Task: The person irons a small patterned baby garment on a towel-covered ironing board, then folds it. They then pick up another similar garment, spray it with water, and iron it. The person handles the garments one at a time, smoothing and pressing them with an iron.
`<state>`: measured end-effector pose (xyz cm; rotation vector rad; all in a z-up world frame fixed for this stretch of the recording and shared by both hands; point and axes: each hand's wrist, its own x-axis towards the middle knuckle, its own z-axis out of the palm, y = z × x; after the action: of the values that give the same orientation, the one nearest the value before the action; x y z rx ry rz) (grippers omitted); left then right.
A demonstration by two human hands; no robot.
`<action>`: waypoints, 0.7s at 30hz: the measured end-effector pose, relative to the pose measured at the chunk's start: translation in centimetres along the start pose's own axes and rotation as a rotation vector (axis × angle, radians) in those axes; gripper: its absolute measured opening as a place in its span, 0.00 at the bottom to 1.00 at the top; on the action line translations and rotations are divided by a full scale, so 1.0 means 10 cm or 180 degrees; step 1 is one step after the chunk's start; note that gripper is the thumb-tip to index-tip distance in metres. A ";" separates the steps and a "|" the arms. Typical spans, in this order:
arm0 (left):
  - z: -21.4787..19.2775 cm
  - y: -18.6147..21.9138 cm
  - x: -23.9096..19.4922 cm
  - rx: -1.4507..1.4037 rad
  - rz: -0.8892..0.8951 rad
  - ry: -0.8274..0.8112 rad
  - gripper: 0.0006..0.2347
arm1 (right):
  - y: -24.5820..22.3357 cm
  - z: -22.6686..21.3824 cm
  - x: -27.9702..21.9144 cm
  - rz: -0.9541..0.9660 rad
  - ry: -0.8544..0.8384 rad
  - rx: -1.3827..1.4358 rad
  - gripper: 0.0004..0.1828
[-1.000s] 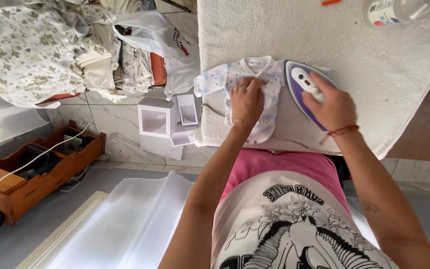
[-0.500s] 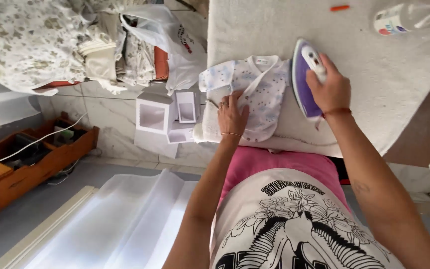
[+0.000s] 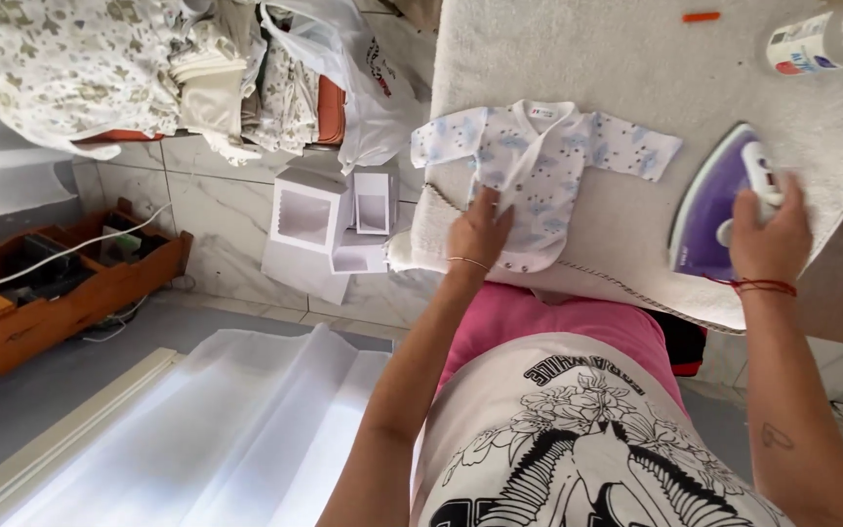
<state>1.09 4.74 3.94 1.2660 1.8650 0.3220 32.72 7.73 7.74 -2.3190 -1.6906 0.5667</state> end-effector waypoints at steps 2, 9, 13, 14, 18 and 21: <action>-0.01 0.27 -0.13 -0.0405 0.0112 -0.0137 0.11 | -0.54 -0.26 -0.09 -0.0301 0.0341 -0.0366 0.28; 0.32 0.59 -0.36 -0.1619 0.1431 -0.1543 0.18 | -1.43 0.14 -0.15 0.0182 -0.1431 0.0751 0.29; 0.24 0.30 -0.28 -0.0354 0.1715 -0.0509 0.07 | -1.09 0.27 -0.13 -0.0312 -0.0938 0.0590 0.18; 0.15 0.19 -0.24 0.0244 0.1488 -0.0388 0.07 | -1.01 0.25 -0.12 -0.0102 -0.0861 0.0784 0.16; 0.11 -0.15 -0.19 0.0966 0.1133 -0.0484 0.08 | -0.74 0.19 -0.10 0.0212 -0.0972 0.1035 0.15; -0.03 0.21 -0.09 0.0609 0.0781 -0.0676 0.13 | -0.76 0.17 -0.12 -0.0037 -0.0799 0.1043 0.16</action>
<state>2.34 5.02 5.91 1.5994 1.5921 0.1331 25.07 8.92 9.39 -2.0718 -1.5655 1.0822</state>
